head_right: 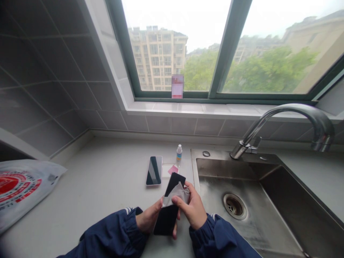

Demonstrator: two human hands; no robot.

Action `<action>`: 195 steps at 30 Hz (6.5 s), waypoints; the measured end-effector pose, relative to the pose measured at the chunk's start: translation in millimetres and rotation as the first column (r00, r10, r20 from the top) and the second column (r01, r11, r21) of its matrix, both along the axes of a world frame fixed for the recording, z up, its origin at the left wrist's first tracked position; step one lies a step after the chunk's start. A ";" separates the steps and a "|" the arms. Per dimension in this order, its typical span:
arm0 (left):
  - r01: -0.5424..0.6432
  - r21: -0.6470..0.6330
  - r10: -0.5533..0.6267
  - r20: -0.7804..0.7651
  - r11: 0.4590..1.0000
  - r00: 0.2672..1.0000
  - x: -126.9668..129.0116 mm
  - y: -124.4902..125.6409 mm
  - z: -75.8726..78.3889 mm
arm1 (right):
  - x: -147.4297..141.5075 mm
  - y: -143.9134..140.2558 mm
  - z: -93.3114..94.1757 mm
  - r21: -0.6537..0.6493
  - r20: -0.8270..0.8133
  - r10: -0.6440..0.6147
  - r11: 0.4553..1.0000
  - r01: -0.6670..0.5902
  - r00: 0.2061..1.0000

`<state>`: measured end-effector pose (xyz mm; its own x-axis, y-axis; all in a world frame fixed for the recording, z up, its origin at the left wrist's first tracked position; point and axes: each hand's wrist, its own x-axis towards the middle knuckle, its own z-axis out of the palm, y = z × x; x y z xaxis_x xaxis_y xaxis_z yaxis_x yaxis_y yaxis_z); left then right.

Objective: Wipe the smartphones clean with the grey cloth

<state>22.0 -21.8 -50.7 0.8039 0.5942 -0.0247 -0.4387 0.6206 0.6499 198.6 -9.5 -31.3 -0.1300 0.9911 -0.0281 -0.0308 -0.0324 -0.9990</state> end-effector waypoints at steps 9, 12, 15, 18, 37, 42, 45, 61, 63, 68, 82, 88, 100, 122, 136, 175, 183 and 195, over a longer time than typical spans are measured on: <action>-0.133 0.053 0.133 0.003 0.990 0.991 2.3 0.6 1.3 | -2.5 -11.5 8.3 0.502 0.349 -0.372 0.849 0.164 0.860; -0.142 0.068 0.145 -0.040 0.988 0.989 1.9 -0.5 0.1 | -4.0 -14.6 18.2 0.608 0.359 -0.402 0.785 0.116 0.842; -0.137 0.088 0.144 -0.071 0.987 0.987 1.7 -0.3 -1.9 | -7.4 -17.0 21.1 0.529 0.349 -0.240 0.848 0.021 0.906; -0.134 0.082 0.140 -0.082 0.988 0.987 0.7 0.9 -1.7 | -10.4 -19.2 20.4 0.428 0.286 -0.115 0.904 -0.019 0.951; -0.282 -0.155 0.276 -0.060 0.947 0.959 -3.6 1.5 30.7 | -11.4 -12.8 20.3 -0.179 -0.148 -0.117 0.980 0.090 0.982; -0.302 -0.240 0.305 -0.024 0.923 0.952 -4.5 -0.1 30.1 | -6.9 -5.7 14.7 -0.177 -0.184 -0.151 0.977 0.118 0.971; -0.295 -0.192 0.300 -0.005 0.936 0.954 -3.7 -0.3 27.2 | -3.2 -0.3 11.3 -0.179 -0.215 -0.225 0.966 0.188 0.950; -0.320 -0.289 0.342 0.028 0.902 0.939 1.6 -0.2 22.5 | -4.6 -15.0 3.9 0.580 0.743 -0.212 0.678 -0.452 0.635; -0.342 -0.289 0.370 0.046 0.894 0.928 2.5 0.7 25.5 | -5.3 -15.6 4.7 0.533 0.800 -0.191 0.661 -0.528 0.568; -0.302 -0.350 0.314 -0.024 0.886 0.949 0.9 2.3 22.8 | -5.3 -19.5 14.7 0.490 0.817 -0.066 0.604 -0.628 0.573; -0.192 -0.265 0.245 0.187 0.945 0.951 1.6 6.1 22.3 | -5.6 -13.7 1.5 0.476 0.871 -0.252 0.643 -0.600 0.421; -0.083 -0.247 0.130 0.181 0.966 0.975 1.5 6.9 19.1 | -9.1 -20.2 11.0 0.447 0.893 -0.252 0.581 -0.680 0.372; 0.018 -0.139 -0.032 -0.098 0.990 0.995 -0.2 -1.1 -3.9 | 5.2 -5.1 8.5 0.616 0.783 -0.467 0.673 -0.409 0.412; -0.304 -0.205 0.325 0.076 0.930 0.943 3.2 2.5 22.9 | -7.1 -14.8 3.0 0.651 0.754 -0.467 0.627 -0.428 0.462; -0.035 -0.148 0.030 -0.040 0.988 0.999 -0.7 2.2 1.9 | 3.6 -4.8 5.7 0.610 0.775 -0.445 0.711 -0.350 0.448; -0.053 0.073 0.054 -0.014 0.996 0.998 -0.9 -1.5 9.8 | 20.8 8.0 22.8 0.330 0.215 -0.426 0.878 0.345 0.879; -0.026 0.029 0.027 -0.030 0.999 0.999 -0.3 -2.7 6.9 | 21.0 1.6 18.0 0.365 0.258 -0.446 0.866 0.341 0.857; -0.139 -0.010 0.139 0.063 0.990 0.988 0.2 -2.6 1.6 | 21.3 3.2 20.3 0.529 0.376 -0.425 0.828 0.185 0.824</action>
